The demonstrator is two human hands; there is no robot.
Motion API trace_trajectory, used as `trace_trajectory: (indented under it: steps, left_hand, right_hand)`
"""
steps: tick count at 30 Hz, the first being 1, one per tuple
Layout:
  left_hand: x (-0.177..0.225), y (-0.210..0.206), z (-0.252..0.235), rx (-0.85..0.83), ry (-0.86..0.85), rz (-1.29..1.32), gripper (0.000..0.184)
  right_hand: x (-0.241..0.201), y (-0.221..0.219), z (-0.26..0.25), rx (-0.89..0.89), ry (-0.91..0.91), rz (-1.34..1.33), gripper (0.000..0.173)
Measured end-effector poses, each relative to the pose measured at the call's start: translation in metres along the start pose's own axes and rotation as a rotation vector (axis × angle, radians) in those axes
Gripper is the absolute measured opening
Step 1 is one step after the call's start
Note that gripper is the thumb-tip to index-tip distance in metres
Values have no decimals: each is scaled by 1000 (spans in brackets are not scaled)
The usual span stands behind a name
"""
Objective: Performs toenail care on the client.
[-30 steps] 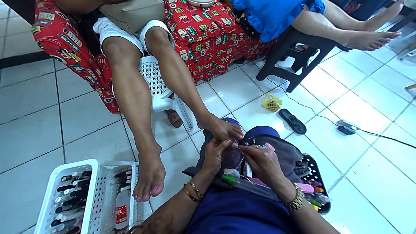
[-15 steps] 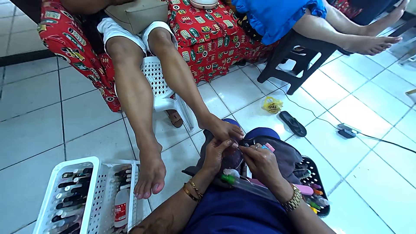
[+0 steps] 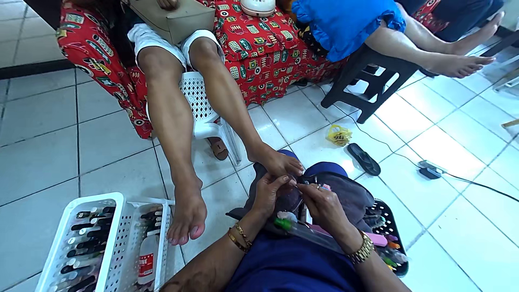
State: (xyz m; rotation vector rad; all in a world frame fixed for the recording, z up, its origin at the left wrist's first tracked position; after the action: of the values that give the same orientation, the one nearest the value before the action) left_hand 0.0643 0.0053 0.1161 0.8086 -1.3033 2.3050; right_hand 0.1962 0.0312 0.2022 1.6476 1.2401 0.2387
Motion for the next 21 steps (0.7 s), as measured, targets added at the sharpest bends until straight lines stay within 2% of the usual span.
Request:
trace_trajectory:
  steps: [8,21]
  left_hand:
    - [1,-1,1,-11,-2,-11,13]
    - [1,0,0,-1,3,3,13]
  right_hand:
    - [-1,4,-4,-140,-87,-9,29]
    - [3,2,-5,-82,-101,-7,28]
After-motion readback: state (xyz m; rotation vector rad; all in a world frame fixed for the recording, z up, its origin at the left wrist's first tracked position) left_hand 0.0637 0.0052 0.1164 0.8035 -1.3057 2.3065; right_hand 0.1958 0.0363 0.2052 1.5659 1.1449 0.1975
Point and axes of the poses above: each hand's wrist, its own z-axis away from the middle knuckle, its own y-axis out of the back of the hand, x = y × z, the point moved 8 cm from there along -z, towards the middle knuckle, and after that the axes turned 5 degrees about z, right-handed, at the moved point
